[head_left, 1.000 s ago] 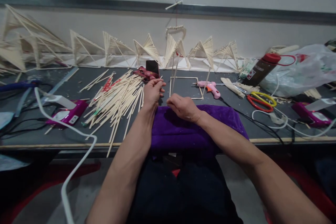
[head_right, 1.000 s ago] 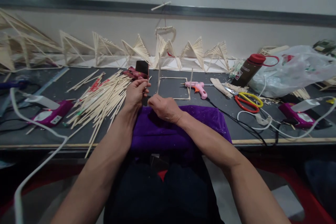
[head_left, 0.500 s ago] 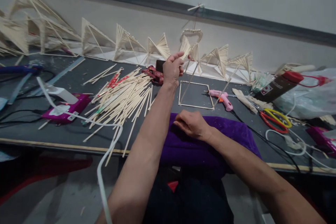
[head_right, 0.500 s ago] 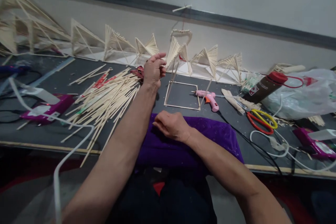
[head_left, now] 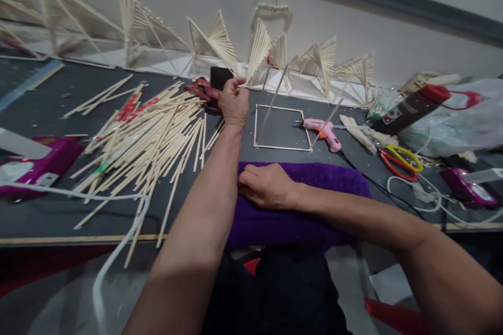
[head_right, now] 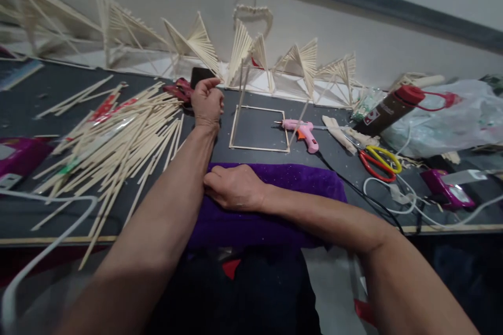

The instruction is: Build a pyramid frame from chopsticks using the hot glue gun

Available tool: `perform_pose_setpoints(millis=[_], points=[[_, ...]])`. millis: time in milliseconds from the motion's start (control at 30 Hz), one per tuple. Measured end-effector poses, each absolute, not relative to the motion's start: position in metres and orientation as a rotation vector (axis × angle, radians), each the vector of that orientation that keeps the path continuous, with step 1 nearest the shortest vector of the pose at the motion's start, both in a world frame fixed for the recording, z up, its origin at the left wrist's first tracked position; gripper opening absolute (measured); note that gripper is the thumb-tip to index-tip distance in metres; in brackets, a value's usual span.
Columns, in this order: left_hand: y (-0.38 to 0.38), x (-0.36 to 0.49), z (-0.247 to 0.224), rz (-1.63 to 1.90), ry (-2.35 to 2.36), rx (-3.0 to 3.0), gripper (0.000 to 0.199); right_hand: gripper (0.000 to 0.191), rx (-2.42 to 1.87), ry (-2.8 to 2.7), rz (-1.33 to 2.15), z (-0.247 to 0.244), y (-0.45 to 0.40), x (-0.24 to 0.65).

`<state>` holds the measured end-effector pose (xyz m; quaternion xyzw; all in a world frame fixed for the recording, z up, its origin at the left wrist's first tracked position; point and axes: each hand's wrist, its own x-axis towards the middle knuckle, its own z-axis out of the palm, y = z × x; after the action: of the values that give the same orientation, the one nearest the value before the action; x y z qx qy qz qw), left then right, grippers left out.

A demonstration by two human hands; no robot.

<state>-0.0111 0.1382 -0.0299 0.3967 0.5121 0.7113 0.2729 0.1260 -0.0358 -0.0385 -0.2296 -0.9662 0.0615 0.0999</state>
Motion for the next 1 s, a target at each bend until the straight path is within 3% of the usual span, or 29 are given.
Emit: perform_pose_setpoints(millis=[500,1000], points=[[0.130,-0.011,-0.033,1.761,1.505,1.254,0.024,0.034,-0.536,-2.871,0.199,-0.031,-0.033,0.126],[0.074,-0.022,0.008,1.608,1.363,1.251,0.017,0.026,-0.576,-2.954,0.235,-0.022,-0.036,0.128]])
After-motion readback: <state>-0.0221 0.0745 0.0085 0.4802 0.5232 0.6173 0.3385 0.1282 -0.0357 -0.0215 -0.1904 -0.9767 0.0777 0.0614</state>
